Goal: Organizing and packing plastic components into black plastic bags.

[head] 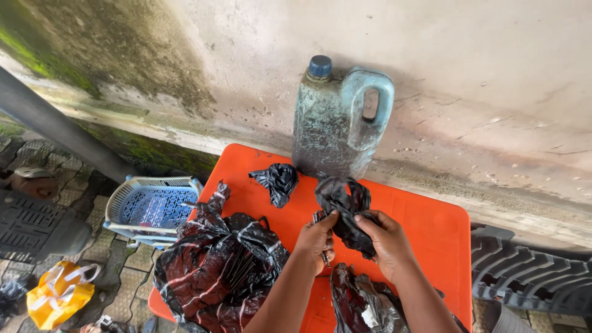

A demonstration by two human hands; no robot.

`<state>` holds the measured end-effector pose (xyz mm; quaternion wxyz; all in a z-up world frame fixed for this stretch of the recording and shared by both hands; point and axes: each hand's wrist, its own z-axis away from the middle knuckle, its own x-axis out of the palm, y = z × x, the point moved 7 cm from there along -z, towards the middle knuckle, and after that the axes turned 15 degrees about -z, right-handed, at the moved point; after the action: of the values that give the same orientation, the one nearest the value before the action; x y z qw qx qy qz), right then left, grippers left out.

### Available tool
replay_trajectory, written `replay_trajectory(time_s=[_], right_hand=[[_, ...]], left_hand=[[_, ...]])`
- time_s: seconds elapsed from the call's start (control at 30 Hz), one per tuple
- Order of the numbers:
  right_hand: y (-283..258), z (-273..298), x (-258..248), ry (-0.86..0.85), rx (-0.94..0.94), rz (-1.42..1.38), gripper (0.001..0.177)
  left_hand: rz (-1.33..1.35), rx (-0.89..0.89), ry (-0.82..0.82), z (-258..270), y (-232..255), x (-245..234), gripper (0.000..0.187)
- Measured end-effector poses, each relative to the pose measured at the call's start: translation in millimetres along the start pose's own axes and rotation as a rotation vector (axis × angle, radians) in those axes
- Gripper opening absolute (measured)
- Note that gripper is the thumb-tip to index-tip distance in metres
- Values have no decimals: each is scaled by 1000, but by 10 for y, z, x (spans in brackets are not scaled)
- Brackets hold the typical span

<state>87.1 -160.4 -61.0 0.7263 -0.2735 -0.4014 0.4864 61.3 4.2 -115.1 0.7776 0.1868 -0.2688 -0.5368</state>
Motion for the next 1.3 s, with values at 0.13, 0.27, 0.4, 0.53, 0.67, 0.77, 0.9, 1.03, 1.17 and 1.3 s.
replay_trajectory(time_s=[0.13,0.27,0.4,0.53,0.67,0.77,0.9,1.03,1.17,1.3], right_hand=[[161,-196,-393,142,24,-89,24],[138,-31,-314,69,80,-312,29],[190,99,-182,31,230,-391,38],[368,204,-2,-87,380,-379,44],[786,35,-107,-205,449,-236,32],[858,-156,-329,-156,437,-66,23],[982,-465,-767,-3,424,416,29],[891,-442,-802,118,418,586,31],[925,-620,-1133,369,318,581,35],[503,-329,-1220,545,146,901,42]], left_hand=[[51,-7,18,-157,3,-73,52],[63,-74,74,-123,26,-127,46],[168,-135,58,-116,-49,-185,48],[220,-186,-14,-120,-109,-33,47],[186,-150,-133,30,-39,173,48],[142,-120,-48,-8,8,67,46],[155,-31,134,-82,21,-249,45],[156,-33,174,-122,-125,-260,45],[220,-12,272,-179,-165,-354,43],[285,83,456,-146,-138,-640,35]])
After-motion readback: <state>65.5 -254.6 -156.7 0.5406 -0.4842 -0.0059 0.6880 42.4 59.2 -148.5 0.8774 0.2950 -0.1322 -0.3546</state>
